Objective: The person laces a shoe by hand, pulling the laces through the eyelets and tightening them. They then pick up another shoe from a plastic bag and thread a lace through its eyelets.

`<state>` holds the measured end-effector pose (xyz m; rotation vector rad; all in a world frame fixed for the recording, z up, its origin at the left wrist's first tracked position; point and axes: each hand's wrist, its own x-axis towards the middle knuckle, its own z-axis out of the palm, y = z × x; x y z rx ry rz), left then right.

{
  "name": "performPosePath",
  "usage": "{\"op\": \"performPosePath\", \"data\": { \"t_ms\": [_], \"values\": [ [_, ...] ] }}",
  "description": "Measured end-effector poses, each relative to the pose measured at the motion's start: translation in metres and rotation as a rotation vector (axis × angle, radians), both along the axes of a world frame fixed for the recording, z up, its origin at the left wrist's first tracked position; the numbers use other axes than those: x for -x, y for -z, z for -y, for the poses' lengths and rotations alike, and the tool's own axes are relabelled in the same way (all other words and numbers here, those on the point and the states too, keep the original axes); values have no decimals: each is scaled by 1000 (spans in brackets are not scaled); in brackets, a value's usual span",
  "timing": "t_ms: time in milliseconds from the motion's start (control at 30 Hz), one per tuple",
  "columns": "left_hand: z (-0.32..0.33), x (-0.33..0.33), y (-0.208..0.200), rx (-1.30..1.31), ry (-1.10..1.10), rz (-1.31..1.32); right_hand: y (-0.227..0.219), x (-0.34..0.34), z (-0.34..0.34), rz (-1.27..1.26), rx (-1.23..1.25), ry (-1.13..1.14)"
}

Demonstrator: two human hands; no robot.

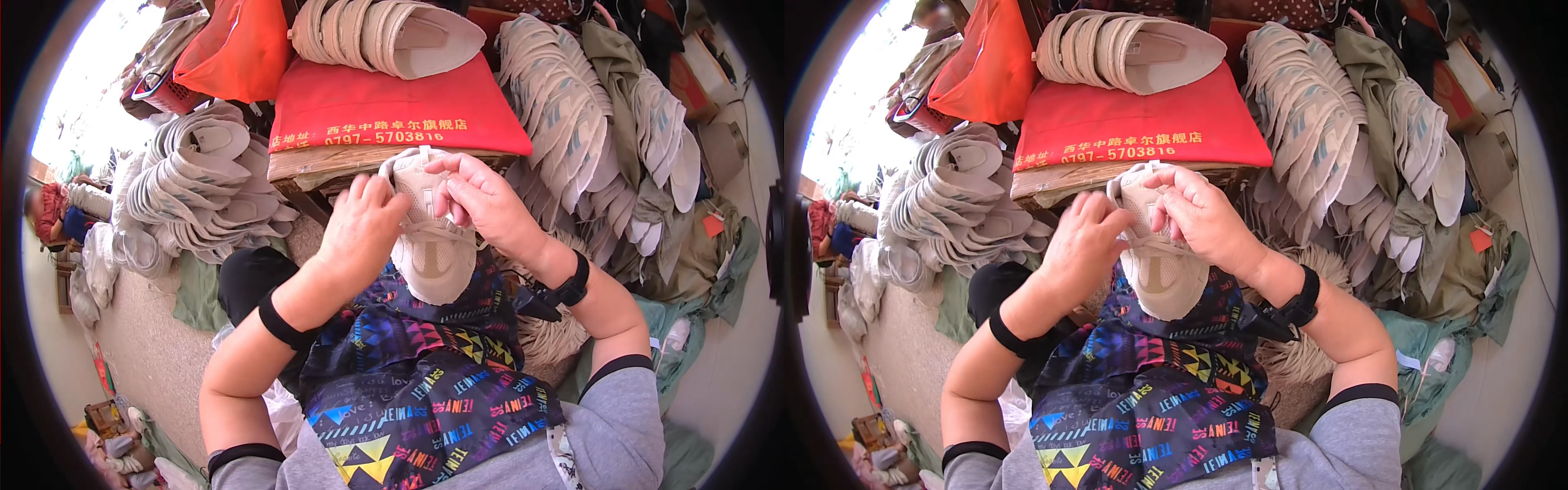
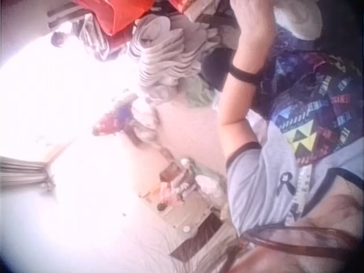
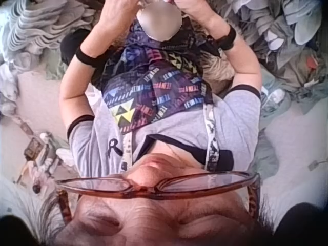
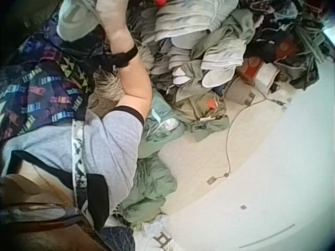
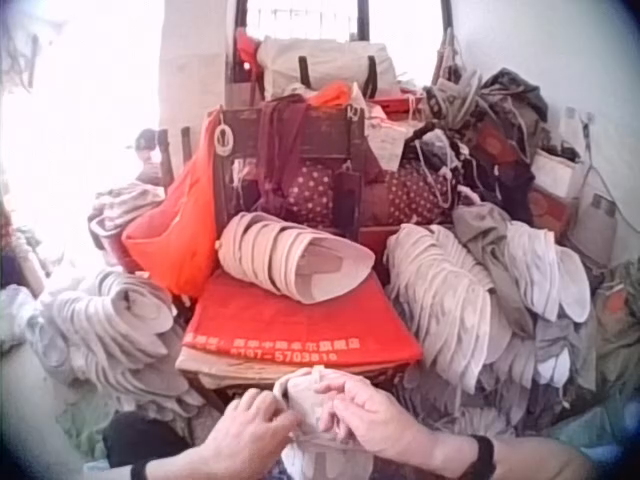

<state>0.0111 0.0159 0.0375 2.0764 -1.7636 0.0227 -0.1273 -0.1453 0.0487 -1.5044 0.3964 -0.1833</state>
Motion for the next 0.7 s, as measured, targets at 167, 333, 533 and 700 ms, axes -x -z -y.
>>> {"op": "performPosePath", "data": {
  "t_ms": [167,333,533,700],
  "values": [
    [5,-24,2,63,243,55,6,-1,-3,58,-41,-3],
    [6,-32,2,-81,250,-170,9,3,2,20,-107,0],
    [14,-25,22,-110,112,-294,13,6,5,8,-145,-34],
    [19,-16,36,-4,-31,-367,15,5,-9,-13,-146,-2]
  ]
}}
